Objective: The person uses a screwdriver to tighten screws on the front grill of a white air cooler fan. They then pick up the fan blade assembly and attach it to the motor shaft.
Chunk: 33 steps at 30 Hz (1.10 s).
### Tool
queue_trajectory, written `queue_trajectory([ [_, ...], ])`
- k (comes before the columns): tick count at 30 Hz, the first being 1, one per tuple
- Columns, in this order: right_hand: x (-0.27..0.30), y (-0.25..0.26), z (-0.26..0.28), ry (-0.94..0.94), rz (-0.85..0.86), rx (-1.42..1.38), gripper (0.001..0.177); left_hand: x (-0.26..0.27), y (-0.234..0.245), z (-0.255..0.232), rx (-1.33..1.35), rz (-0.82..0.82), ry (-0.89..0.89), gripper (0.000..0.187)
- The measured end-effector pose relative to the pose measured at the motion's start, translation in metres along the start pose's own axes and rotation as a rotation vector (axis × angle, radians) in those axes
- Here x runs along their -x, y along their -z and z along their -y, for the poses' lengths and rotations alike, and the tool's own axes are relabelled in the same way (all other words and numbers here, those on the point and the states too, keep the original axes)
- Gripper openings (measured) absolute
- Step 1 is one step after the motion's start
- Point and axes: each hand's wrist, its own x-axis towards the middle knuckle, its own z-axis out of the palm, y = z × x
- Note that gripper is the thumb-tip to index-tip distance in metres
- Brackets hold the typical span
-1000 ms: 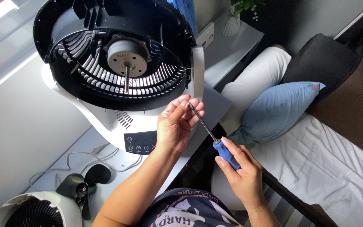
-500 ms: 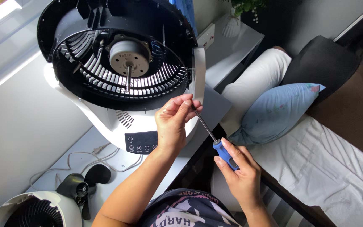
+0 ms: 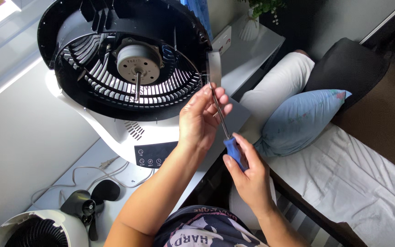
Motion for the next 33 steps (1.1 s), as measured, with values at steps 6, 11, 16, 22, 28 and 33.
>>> queue_trajectory([
  [6,-0.018,-0.001,0.015,-0.028,0.042,-0.017,0.051,-0.009,-0.007,0.003,0.201,-0.072,0.112,0.018],
  [11,-0.026,0.0,0.017,-0.045,0.058,-0.069,0.05,-0.011,-0.005,0.005,0.242,-0.061,0.117,0.018],
  [16,-0.029,-0.003,0.019,-0.055,0.079,-0.098,0.05,-0.005,-0.007,-0.003,0.133,-0.018,0.075,0.025],
  [22,-0.034,-0.008,0.022,-0.044,0.059,-0.126,0.048,0.008,-0.016,-0.014,-0.092,-0.041,0.029,0.03],
  [28,-0.034,-0.012,0.023,-0.156,0.108,-0.272,0.05,0.011,-0.014,-0.016,-0.135,-0.04,0.066,0.03],
  [33,-0.038,-0.017,0.027,-0.216,0.123,-0.374,0.049,0.011,-0.014,-0.018,-0.123,-0.034,0.097,0.027],
])
